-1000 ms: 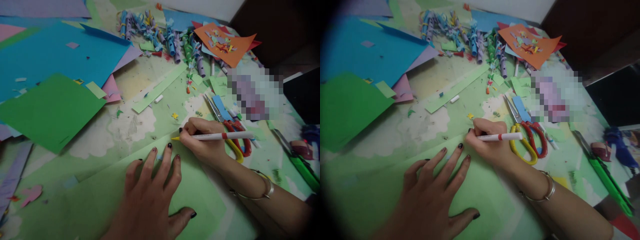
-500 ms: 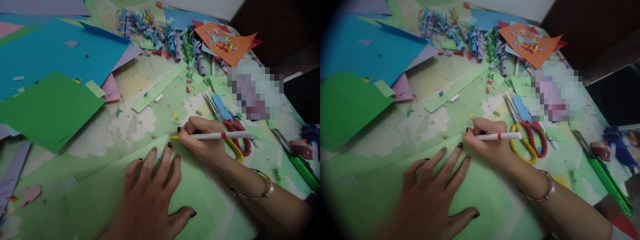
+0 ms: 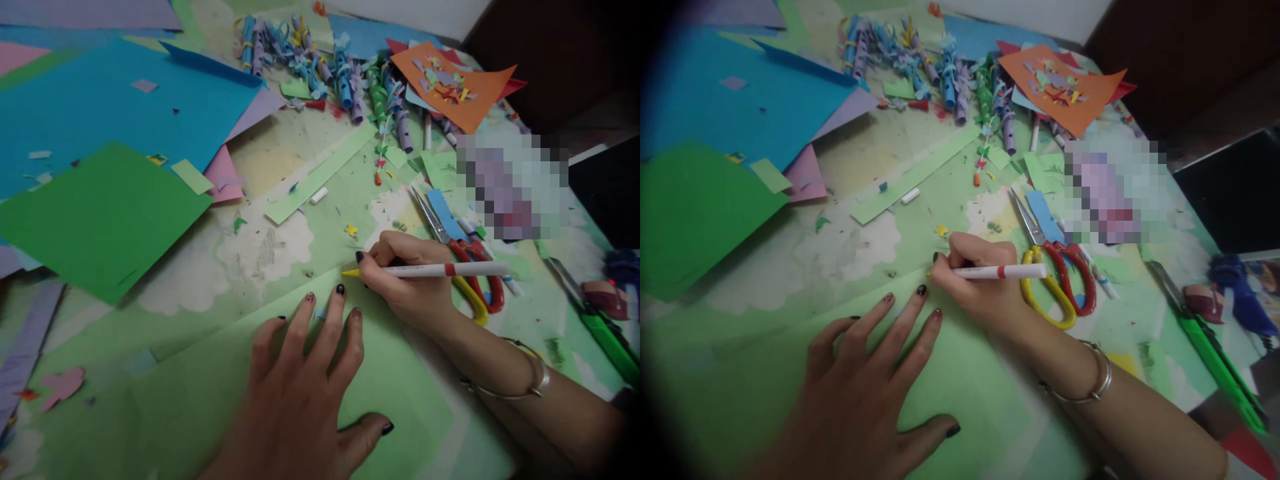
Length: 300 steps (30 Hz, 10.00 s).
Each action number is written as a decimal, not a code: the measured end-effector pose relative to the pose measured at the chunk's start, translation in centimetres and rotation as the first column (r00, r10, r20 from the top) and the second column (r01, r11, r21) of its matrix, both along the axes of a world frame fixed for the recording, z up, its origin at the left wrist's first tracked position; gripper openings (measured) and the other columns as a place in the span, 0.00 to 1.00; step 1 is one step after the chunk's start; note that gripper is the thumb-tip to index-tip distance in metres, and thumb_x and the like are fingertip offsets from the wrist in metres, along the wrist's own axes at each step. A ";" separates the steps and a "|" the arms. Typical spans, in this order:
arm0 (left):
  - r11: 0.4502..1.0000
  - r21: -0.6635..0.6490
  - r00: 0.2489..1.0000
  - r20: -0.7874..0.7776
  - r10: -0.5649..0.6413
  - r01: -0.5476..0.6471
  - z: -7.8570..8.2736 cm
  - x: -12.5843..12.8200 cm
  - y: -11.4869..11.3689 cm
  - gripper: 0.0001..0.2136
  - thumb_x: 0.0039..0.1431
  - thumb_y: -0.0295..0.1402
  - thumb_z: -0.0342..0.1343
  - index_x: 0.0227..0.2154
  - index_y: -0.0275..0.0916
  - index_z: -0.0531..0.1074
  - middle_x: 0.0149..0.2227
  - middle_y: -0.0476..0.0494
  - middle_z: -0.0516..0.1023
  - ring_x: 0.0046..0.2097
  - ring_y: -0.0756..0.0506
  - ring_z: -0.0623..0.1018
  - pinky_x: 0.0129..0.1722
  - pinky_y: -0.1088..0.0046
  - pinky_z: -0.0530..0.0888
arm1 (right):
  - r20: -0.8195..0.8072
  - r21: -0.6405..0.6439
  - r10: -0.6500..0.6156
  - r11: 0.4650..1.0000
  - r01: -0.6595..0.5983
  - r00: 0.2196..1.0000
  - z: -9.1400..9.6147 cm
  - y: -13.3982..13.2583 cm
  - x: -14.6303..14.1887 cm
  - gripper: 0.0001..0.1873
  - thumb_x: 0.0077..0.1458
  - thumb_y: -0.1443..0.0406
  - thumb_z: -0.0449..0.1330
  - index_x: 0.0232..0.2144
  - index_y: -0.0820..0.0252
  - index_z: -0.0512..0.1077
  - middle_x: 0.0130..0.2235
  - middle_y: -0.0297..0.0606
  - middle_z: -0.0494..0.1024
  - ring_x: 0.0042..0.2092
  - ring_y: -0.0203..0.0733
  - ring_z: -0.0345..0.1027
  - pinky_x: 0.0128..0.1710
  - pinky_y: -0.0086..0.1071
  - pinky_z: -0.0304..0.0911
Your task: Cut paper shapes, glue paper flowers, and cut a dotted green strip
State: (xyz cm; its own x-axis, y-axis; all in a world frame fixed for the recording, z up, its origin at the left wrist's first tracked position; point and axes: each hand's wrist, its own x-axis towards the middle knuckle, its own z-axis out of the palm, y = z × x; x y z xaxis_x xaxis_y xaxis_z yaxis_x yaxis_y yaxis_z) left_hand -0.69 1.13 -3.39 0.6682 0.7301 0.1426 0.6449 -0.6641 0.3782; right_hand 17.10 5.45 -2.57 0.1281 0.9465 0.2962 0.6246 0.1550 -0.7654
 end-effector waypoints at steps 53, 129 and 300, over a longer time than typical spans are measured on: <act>1.000 0.013 1.000 -0.027 -0.012 0.012 -0.1 0.0 0.0 0.36 0.48 0.60 0.55 0.55 0.43 0.68 0.62 0.43 0.65 0.59 0.34 0.62 0.55 0.53 0.51 | -0.009 0.021 0.001 1.000 -0.001 1.000 -0.1 0.0 0.0 0.19 0.48 0.73 0.57 0.15 0.57 0.52 0.16 0.26 0.55 0.21 0.30 0.50 0.21 0.27 0.49; 0.999 0.016 0.999 -0.036 -0.031 0.032 0.1 -0.4 0.0 0.34 0.54 0.60 0.48 0.57 0.43 0.67 0.64 0.43 0.62 0.59 0.32 0.63 0.52 0.50 0.53 | -0.223 -0.176 0.061 0.979 -0.102 0.973 0.4 -2.6 1.0 0.07 0.46 0.73 0.62 0.24 0.60 0.67 0.21 0.27 0.68 0.22 0.28 0.57 0.19 0.23 0.53; 0.999 0.017 0.999 -0.032 -0.033 0.034 -0.3 -0.5 -0.1 0.35 0.54 0.61 0.48 0.58 0.43 0.65 0.65 0.44 0.60 0.61 0.33 0.61 0.54 0.50 0.52 | -0.020 -0.101 0.115 0.988 -0.116 0.993 -0.3 -2.2 1.0 0.18 0.47 0.74 0.58 0.16 0.59 0.53 0.17 0.24 0.54 0.21 0.26 0.46 0.19 0.25 0.45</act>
